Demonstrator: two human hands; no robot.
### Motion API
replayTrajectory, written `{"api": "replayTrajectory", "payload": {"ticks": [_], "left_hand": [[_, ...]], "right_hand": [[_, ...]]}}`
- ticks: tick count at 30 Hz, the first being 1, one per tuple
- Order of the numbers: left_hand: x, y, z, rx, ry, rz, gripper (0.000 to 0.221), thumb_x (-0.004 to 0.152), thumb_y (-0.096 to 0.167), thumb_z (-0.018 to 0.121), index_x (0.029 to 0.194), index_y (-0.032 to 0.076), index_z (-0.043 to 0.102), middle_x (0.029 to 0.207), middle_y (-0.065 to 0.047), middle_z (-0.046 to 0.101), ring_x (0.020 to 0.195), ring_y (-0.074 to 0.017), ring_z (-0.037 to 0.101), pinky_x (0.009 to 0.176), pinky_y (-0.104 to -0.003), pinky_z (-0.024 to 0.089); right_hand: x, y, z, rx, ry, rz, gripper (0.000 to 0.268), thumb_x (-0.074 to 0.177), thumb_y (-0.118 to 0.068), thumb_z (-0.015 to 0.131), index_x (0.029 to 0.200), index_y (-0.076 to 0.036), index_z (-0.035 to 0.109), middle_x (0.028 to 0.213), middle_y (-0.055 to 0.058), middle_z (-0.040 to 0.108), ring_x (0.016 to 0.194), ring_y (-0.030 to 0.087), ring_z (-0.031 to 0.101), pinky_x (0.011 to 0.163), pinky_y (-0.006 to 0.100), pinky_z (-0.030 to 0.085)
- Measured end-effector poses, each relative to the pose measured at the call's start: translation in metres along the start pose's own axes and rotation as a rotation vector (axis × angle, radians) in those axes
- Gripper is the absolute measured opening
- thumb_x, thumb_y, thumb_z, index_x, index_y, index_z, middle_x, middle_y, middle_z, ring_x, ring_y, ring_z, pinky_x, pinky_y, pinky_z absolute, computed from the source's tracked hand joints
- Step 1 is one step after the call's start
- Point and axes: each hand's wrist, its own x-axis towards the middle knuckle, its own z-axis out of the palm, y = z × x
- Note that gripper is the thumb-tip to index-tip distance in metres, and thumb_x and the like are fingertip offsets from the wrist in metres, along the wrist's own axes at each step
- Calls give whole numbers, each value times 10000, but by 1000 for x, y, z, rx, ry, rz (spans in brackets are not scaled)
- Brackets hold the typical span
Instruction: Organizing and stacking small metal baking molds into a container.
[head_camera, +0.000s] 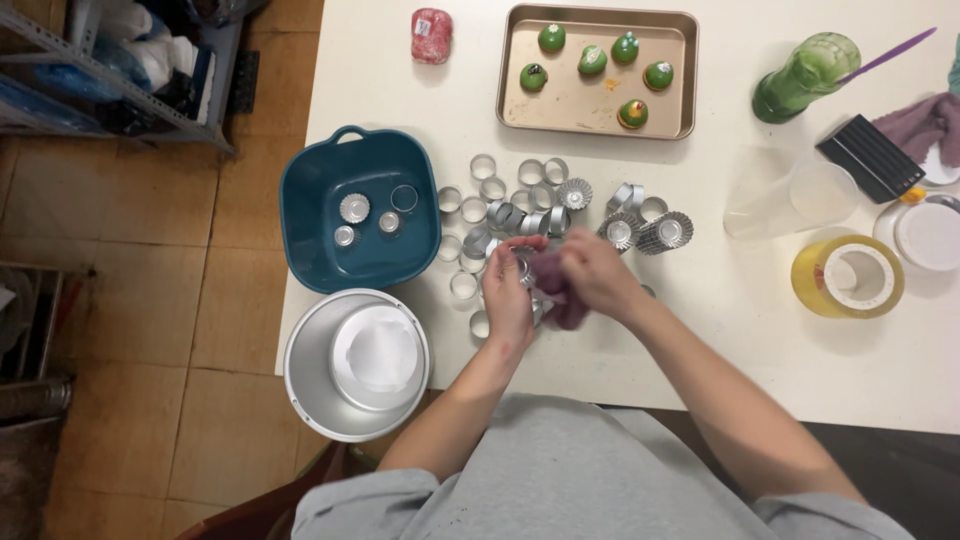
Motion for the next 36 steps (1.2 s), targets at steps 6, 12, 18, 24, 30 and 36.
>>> {"api": "replayTrajectory", "payload": {"ticks": [6,12,18,24,30,36], "left_hand": [[-2,4,14,508,-103,305,518,1120,428,388,1326,6,608,1418,-99,569,1337,-247,521,1153,-398,351],[-23,-7,-2,1136,-95,271,409,1003,401,628,887,18,718,808,-112,701,737,-262,677,724,-406,464],[-15,-78,-17,684,-313,-67,449,1045,363,523,804,12,665,654,-126,662,605,-301,624,535,-375,463],[36,-22,64,1315,-173,46,628,999,547,504,713,41,741,634,-210,654,620,-396,644,572,-484,460],[93,-60,83,1754,-273,-72,699,887,709,575,797,50,791,782,-202,727,780,-377,727,676,-471,560],[97,-70,68,1819,-283,-301,850,784,829,577,949,22,786,930,-189,764,904,-329,760,747,-470,593]], "right_hand": [[-23,-53,40,898,590,316,268,974,-171,602,1238,-130,588,1141,-23,661,1029,40,623,892,223,506],[-55,-61,9,328,342,699,362,1001,-249,672,984,103,752,700,193,696,557,209,677,540,328,514],[-65,-74,5,1109,588,626,120,944,-113,627,1030,-30,641,857,13,673,657,33,642,589,182,501],[-106,-19,19,733,421,602,353,1041,-242,617,920,80,696,692,156,699,519,198,697,450,316,548],[-142,22,-9,934,548,461,281,1017,-216,606,1009,55,680,945,137,760,597,192,715,533,318,600],[-146,41,-4,1053,487,542,281,1025,-219,593,1060,51,660,931,149,745,598,194,698,477,316,553]]}}
